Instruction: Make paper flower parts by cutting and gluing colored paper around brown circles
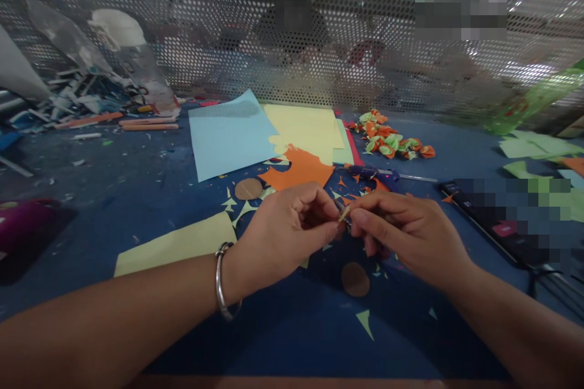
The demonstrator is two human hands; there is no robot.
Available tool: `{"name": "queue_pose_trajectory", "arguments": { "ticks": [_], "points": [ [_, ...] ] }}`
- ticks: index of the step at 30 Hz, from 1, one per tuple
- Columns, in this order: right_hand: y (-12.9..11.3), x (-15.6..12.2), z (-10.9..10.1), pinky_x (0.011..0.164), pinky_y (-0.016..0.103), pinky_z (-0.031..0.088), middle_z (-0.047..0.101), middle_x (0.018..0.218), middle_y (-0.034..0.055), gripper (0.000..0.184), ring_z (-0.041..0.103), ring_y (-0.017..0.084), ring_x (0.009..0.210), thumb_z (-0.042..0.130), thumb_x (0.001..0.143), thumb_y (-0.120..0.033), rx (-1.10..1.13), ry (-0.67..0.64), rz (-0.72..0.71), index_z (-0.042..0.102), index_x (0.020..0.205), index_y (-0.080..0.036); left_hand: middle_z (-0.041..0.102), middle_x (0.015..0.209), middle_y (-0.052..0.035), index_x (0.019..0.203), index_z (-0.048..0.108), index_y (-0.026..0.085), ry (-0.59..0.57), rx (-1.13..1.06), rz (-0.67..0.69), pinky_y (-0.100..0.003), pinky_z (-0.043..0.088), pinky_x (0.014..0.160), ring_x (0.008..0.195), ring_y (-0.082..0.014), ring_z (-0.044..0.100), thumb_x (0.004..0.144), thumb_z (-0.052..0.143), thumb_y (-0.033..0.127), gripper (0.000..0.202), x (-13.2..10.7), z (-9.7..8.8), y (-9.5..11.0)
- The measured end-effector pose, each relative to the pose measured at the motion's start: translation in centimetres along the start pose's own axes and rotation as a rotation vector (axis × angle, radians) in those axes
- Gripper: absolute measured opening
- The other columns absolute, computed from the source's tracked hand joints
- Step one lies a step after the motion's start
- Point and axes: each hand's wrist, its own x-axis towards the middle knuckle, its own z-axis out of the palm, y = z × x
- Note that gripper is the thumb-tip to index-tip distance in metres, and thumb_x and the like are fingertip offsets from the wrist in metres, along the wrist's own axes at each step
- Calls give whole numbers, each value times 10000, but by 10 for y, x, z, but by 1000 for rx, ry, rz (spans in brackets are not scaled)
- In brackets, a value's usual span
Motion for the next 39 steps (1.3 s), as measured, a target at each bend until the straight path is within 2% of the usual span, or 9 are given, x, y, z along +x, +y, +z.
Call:
{"name": "queue_pose_trajectory", "arguments": {
  "ticks": [7,16,20,25,33,39],
  "points": [
    [4,0,1,446,124,483,695,684,-28,124,631,46,455,663,944,-281,-19,-6,-29,740,902,-194,690,730,21,828,614,172,-7,21,-4,-164,496,589,651,-74,638,804,738,158,127,0,0,0],
    [1,0,3,443,128,471,682,632,-31,129,608,44,425,667,927,-262,-64,21,-32,724,848,-176,669,711,15,819,612,173,-4,91,11,-182,476,564,629,-86,620,796,731,179,121,-3,3,0],
    [0,0,3,417,133,431,651,586,-42,140,587,41,407,662,927,-242,-97,22,-49,715,815,-177,675,729,10,819,616,170,-6,112,39,-188,488,587,654,-93,635,800,727,180,114,-5,4,0],
    [1,-1,2,429,155,433,662,592,-32,166,588,53,415,661,939,-281,-131,31,-54,717,818,-182,644,700,36,812,612,171,-13,139,82,-168,473,577,631,-73,600,796,723,161,112,-5,5,0],
    [2,-3,3,411,174,449,679,634,-13,224,608,75,428,664,945,-356,-113,55,-54,680,791,-194,644,730,28,848,620,174,-39,244,140,-188,475,590,643,-81,603,820,714,180,99,-9,2,0],
    [6,-3,3,408,179,470,669,630,-21,214,609,74,424,664,949,-352,-116,97,-69,684,807,-193,694,878,-1,988,542,195,-71,103,134,-222,551,693,788,-119,695,786,750,149,294,-9,3,-2]
  ]
}}
